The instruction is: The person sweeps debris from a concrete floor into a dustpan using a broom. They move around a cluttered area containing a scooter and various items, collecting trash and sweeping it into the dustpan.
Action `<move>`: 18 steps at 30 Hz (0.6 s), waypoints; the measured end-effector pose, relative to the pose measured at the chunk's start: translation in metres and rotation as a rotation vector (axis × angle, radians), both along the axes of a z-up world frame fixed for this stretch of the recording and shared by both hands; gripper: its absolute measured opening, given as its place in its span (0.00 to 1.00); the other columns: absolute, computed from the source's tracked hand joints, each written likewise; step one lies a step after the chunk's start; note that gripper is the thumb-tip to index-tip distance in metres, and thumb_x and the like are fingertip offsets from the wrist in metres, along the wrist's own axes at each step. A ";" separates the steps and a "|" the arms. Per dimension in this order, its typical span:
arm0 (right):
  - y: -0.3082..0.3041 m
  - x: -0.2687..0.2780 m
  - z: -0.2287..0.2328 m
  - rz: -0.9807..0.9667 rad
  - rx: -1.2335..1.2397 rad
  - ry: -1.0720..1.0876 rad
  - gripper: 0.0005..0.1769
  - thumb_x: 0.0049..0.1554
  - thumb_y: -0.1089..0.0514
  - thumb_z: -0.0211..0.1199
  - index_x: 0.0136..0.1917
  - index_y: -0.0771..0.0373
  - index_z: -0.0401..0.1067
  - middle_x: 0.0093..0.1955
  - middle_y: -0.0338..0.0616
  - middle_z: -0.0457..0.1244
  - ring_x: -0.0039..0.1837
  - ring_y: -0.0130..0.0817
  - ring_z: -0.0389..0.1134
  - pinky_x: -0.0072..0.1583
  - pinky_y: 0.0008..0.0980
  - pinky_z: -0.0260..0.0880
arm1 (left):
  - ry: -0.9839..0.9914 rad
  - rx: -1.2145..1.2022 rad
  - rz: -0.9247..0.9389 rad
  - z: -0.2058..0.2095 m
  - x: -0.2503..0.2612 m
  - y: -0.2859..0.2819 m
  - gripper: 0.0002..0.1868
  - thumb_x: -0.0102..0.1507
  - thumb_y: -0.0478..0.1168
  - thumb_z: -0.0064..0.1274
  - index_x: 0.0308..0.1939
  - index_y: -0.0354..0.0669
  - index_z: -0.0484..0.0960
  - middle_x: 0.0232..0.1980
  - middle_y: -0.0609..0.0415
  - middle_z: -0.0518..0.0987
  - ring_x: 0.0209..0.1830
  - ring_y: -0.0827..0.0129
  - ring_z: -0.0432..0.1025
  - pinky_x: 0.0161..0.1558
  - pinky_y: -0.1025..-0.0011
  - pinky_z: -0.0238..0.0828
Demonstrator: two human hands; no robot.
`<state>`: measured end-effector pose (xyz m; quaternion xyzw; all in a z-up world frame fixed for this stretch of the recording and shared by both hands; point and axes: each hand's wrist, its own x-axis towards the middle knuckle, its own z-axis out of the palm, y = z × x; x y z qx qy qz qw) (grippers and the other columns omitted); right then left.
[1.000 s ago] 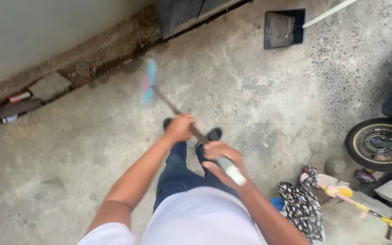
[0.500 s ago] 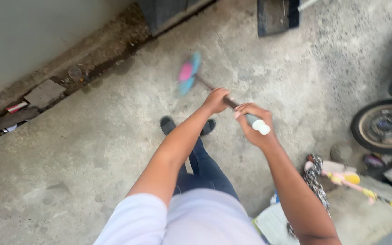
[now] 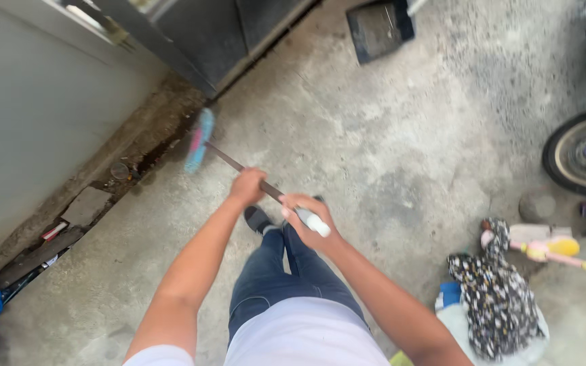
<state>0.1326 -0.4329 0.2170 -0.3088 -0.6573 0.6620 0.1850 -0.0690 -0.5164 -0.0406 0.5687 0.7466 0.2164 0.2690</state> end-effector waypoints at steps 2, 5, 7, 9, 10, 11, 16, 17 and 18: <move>0.025 -0.003 -0.028 0.084 0.072 0.041 0.02 0.57 0.68 0.63 0.45 0.65 0.74 0.50 0.47 0.71 0.61 0.39 0.73 0.62 0.36 0.72 | -0.026 -0.049 0.115 -0.040 -0.004 0.008 0.14 0.47 0.35 0.69 0.33 0.42 0.81 0.42 0.46 0.80 0.50 0.47 0.73 0.51 0.55 0.71; 0.077 0.014 -0.035 0.096 0.241 -0.031 0.06 0.54 0.69 0.66 0.46 0.64 0.78 0.53 0.50 0.72 0.59 0.39 0.74 0.62 0.36 0.72 | -0.084 0.375 0.073 -0.082 0.042 0.078 0.29 0.39 0.35 0.73 0.44 0.43 0.83 0.43 0.44 0.81 0.49 0.45 0.74 0.53 0.53 0.70; 0.119 0.046 -0.010 0.114 0.322 -0.025 0.04 0.54 0.68 0.65 0.44 0.63 0.75 0.51 0.49 0.72 0.60 0.40 0.74 0.63 0.35 0.74 | -0.178 0.439 0.092 -0.073 0.091 0.134 0.26 0.45 0.39 0.72 0.46 0.41 0.81 0.45 0.45 0.80 0.49 0.45 0.73 0.52 0.53 0.70; 0.129 0.074 0.024 0.021 0.287 -0.371 0.04 0.57 0.64 0.67 0.47 0.62 0.76 0.52 0.47 0.72 0.53 0.37 0.76 0.54 0.32 0.74 | -0.263 0.193 0.024 -0.041 0.137 0.169 0.16 0.49 0.39 0.68 0.37 0.45 0.80 0.42 0.45 0.79 0.47 0.45 0.73 0.46 0.52 0.70; 0.132 0.077 0.037 0.005 0.351 -0.347 0.03 0.56 0.64 0.67 0.45 0.63 0.75 0.51 0.48 0.72 0.53 0.38 0.76 0.54 0.32 0.74 | -0.336 0.134 0.012 -0.016 0.141 0.192 0.11 0.52 0.38 0.65 0.35 0.46 0.80 0.41 0.45 0.80 0.46 0.45 0.74 0.43 0.52 0.70; 0.124 0.086 0.053 -0.011 0.414 -0.323 0.03 0.56 0.64 0.67 0.43 0.64 0.74 0.49 0.48 0.72 0.54 0.39 0.76 0.54 0.32 0.74 | -0.348 0.128 -0.023 0.013 0.144 0.199 0.10 0.51 0.36 0.64 0.32 0.43 0.79 0.39 0.44 0.79 0.45 0.45 0.73 0.42 0.52 0.70; 0.092 0.108 0.091 -0.222 0.425 -0.180 0.08 0.60 0.62 0.68 0.49 0.63 0.70 0.52 0.43 0.69 0.63 0.37 0.73 0.62 0.35 0.73 | -0.391 0.134 -0.182 0.126 0.144 0.194 0.08 0.48 0.30 0.59 0.28 0.37 0.76 0.35 0.39 0.76 0.41 0.41 0.72 0.40 0.51 0.68; 0.081 0.114 0.097 -0.259 0.432 -0.139 0.13 0.58 0.62 0.68 0.54 0.63 0.68 0.58 0.45 0.66 0.64 0.38 0.70 0.63 0.36 0.70 | -0.395 0.161 -0.200 0.142 0.140 0.189 0.08 0.48 0.30 0.59 0.29 0.37 0.77 0.34 0.40 0.77 0.41 0.42 0.72 0.41 0.52 0.68; 0.073 0.115 0.099 -0.298 0.447 -0.090 0.20 0.56 0.62 0.68 0.59 0.63 0.66 0.64 0.46 0.64 0.65 0.38 0.67 0.65 0.37 0.67 | -0.391 0.194 -0.221 0.157 0.130 0.184 0.08 0.48 0.30 0.60 0.29 0.38 0.78 0.34 0.40 0.78 0.41 0.42 0.73 0.41 0.52 0.69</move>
